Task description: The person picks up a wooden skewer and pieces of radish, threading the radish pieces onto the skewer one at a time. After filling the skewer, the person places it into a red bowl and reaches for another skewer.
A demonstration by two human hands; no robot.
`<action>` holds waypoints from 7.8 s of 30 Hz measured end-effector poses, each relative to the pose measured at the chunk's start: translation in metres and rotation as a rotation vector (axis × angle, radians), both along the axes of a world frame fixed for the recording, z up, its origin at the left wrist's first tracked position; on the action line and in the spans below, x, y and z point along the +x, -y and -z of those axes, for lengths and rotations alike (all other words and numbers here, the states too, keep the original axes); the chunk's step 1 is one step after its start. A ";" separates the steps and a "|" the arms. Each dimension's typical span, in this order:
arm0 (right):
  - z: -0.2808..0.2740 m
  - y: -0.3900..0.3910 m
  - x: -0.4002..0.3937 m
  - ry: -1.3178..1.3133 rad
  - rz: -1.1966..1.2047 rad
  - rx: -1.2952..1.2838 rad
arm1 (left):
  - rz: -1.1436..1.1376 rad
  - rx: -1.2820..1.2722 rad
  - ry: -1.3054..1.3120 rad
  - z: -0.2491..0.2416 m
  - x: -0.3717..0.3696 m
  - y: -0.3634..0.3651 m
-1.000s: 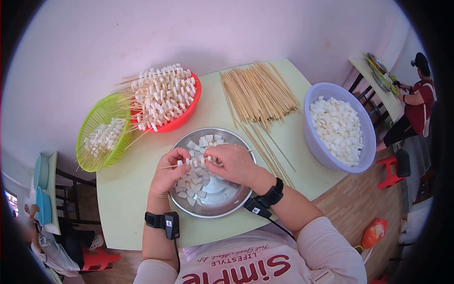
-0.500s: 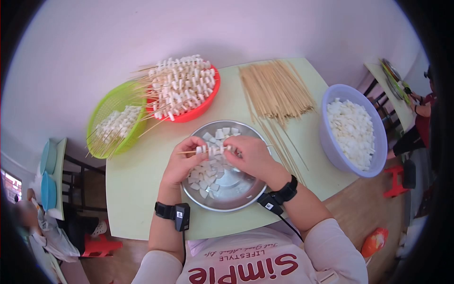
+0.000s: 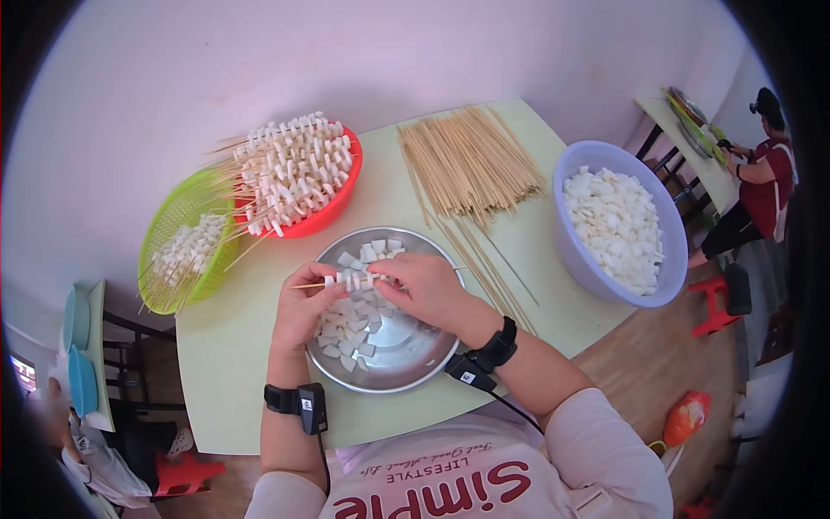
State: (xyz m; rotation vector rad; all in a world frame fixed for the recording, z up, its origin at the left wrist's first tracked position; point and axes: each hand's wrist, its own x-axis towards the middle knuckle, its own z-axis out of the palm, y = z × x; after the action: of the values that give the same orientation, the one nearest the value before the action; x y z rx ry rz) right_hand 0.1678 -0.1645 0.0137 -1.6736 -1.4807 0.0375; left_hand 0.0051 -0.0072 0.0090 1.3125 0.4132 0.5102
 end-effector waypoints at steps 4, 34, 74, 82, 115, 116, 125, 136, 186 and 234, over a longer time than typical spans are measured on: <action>0.007 -0.006 -0.002 0.042 0.005 0.024 | -0.017 0.015 -0.028 0.004 -0.004 -0.005; -0.009 -0.004 0.004 -0.075 0.245 0.433 | -0.037 0.872 -0.450 -0.036 -0.016 0.002; -0.009 -0.002 -0.015 -0.482 -0.225 -0.216 | -0.618 0.219 0.010 0.007 0.005 -0.008; -0.011 -0.002 -0.015 -0.447 -0.211 -0.227 | -0.613 0.254 0.006 0.005 0.006 -0.006; -0.007 -0.001 -0.013 -0.503 -0.212 -0.218 | -0.575 0.310 -0.020 0.009 0.006 -0.008; -0.009 -0.001 -0.013 -0.480 -0.201 -0.223 | -0.573 0.344 -0.038 0.010 0.006 -0.008; -0.003 -0.003 -0.015 -0.511 -0.210 -0.183 | -0.554 0.356 -0.005 0.009 0.007 -0.005; -0.002 -0.003 -0.013 -0.667 -0.260 -0.192 | -0.530 0.316 0.004 0.000 0.008 -0.001; -0.005 -0.008 -0.003 -1.019 -0.032 0.081 | -0.036 1.244 -0.523 -0.019 -0.012 0.007; -0.009 -0.002 -0.014 -0.543 -0.227 -0.204 | -0.641 0.264 0.060 0.004 0.006 -0.006</action>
State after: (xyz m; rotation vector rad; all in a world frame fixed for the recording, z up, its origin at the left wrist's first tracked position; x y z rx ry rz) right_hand 0.1543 -0.1626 0.0228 -1.4815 -1.2624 0.7300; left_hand 0.0106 -0.0016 0.0054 1.4019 0.7405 1.1683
